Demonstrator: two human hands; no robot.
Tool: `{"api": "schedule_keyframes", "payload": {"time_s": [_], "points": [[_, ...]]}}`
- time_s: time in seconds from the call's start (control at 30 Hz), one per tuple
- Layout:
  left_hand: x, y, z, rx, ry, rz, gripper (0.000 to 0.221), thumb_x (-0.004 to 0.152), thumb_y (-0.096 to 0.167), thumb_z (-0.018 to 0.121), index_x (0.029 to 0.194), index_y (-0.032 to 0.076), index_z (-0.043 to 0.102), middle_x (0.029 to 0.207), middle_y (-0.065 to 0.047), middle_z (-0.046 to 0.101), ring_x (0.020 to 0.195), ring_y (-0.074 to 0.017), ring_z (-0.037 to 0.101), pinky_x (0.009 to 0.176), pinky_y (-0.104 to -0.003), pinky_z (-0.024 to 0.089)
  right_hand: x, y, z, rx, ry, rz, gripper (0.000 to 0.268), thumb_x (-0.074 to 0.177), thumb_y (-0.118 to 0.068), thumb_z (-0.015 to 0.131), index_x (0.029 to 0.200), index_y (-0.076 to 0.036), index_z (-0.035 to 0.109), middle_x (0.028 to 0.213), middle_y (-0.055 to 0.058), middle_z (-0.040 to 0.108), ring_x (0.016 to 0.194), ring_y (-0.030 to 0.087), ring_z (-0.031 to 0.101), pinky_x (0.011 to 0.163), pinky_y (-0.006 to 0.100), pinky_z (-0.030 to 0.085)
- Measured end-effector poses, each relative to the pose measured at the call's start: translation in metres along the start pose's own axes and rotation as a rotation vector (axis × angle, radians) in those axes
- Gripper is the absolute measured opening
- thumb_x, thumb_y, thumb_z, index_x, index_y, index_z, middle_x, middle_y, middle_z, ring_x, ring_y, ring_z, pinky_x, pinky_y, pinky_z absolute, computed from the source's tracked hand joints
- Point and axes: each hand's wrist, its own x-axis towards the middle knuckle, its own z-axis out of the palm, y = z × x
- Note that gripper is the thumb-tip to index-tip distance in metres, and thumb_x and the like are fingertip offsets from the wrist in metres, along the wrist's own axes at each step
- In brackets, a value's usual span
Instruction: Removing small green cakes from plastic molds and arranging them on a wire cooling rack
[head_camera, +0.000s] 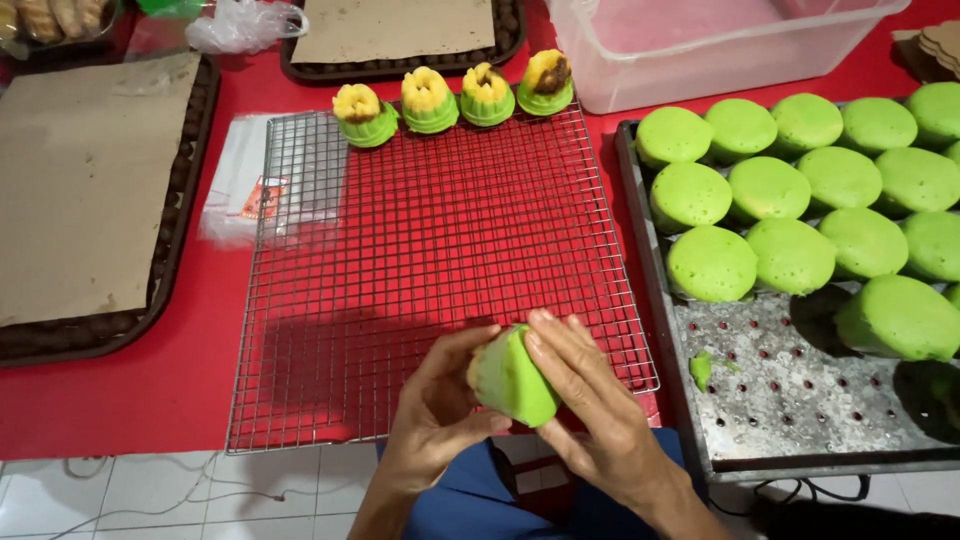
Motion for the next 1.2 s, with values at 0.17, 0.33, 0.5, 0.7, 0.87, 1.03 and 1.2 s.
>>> {"api": "schedule_keyframes", "payload": {"time_s": [0.17, 0.33, 0.5, 0.7, 0.87, 1.03, 1.2], "points": [[-0.002, -0.006, 0.001, 0.029, 0.044, 0.023, 0.069, 0.081, 0.0, 0.085, 0.142, 0.0, 0.05, 0.143, -0.021, 0.059, 0.13, -0.0274, 0.059, 0.102, -0.035, 0.056, -0.002, -0.001, 0.001, 0.041, 0.041, -0.072, 0.045, 0.101, -0.005, 0.06, 0.142, 0.008, 0.049, 0.149, 0.027, 0.053, 0.144, 0.043, 0.052, 0.127, 0.061, 0.038], [-0.003, -0.012, 0.001, -0.04, 0.056, 0.024, 0.074, 0.083, -0.002, 0.083, 0.147, -0.001, 0.047, 0.148, -0.018, 0.054, 0.131, -0.0243, 0.057, 0.103, -0.034, 0.054, -0.003, -0.001, 0.007, 0.049, 0.045, 0.013, 0.054, 0.099, -0.006, 0.064, 0.147, 0.006, 0.042, 0.154, 0.028, 0.045, 0.148, 0.043, 0.044, 0.128, 0.057, 0.034], [0.0, -0.008, 0.006, 0.004, 0.066, 0.124, 0.067, 0.085, -0.002, 0.083, 0.142, 0.002, 0.049, 0.15, -0.022, 0.051, 0.143, -0.0334, 0.049, 0.112, -0.042, 0.052, -0.006, -0.01, 0.016, 0.075, 0.16, 0.245, 0.078, 0.091, -0.011, 0.072, 0.154, 0.007, 0.03, 0.161, 0.027, 0.04, 0.153, 0.037, 0.04, 0.129, 0.045, 0.031], [-0.002, -0.009, 0.008, 0.071, 0.113, 0.108, 0.065, 0.08, -0.002, 0.085, 0.138, 0.003, 0.054, 0.145, -0.018, 0.054, 0.137, -0.0299, 0.053, 0.107, -0.039, 0.055, -0.007, -0.015, 0.017, 0.054, 0.218, 0.207, 0.067, 0.091, -0.002, 0.072, 0.149, 0.007, 0.04, 0.152, 0.025, 0.052, 0.143, 0.035, 0.054, 0.121, 0.04, 0.045], [-0.002, -0.005, 0.012, 0.076, 0.111, 0.102, 0.066, 0.08, 0.0, 0.085, 0.138, 0.002, 0.053, 0.145, -0.019, 0.055, 0.138, -0.0303, 0.052, 0.11, -0.039, 0.053, -0.008, -0.015, 0.016, 0.043, 0.23, 0.166, 0.066, 0.093, -0.003, 0.073, 0.149, 0.007, 0.04, 0.153, 0.023, 0.052, 0.143, 0.034, 0.055, 0.12, 0.04, 0.047], [-0.002, -0.001, 0.016, 0.099, 0.099, 0.109, 0.066, 0.082, 0.001, 0.085, 0.139, 0.002, 0.052, 0.145, -0.02, 0.055, 0.138, -0.0312, 0.053, 0.109, -0.04, 0.054, -0.009, -0.016, 0.014, 0.065, 0.229, 0.175, 0.066, 0.094, -0.007, 0.072, 0.15, 0.006, 0.04, 0.154, 0.023, 0.051, 0.144, 0.034, 0.054, 0.121, 0.041, 0.046], [-0.003, -0.005, 0.013, 0.105, 0.11, 0.11, 0.067, 0.081, 0.0, 0.085, 0.139, 0.003, 0.053, 0.146, -0.018, 0.053, 0.139, -0.031, 0.051, 0.109, -0.039, 0.054, -0.009, -0.016, 0.015, 0.05, 0.241, 0.158, 0.065, 0.093, -0.003, 0.072, 0.149, 0.007, 0.041, 0.152, 0.025, 0.052, 0.143, 0.034, 0.055, 0.121, 0.04, 0.047]]}}
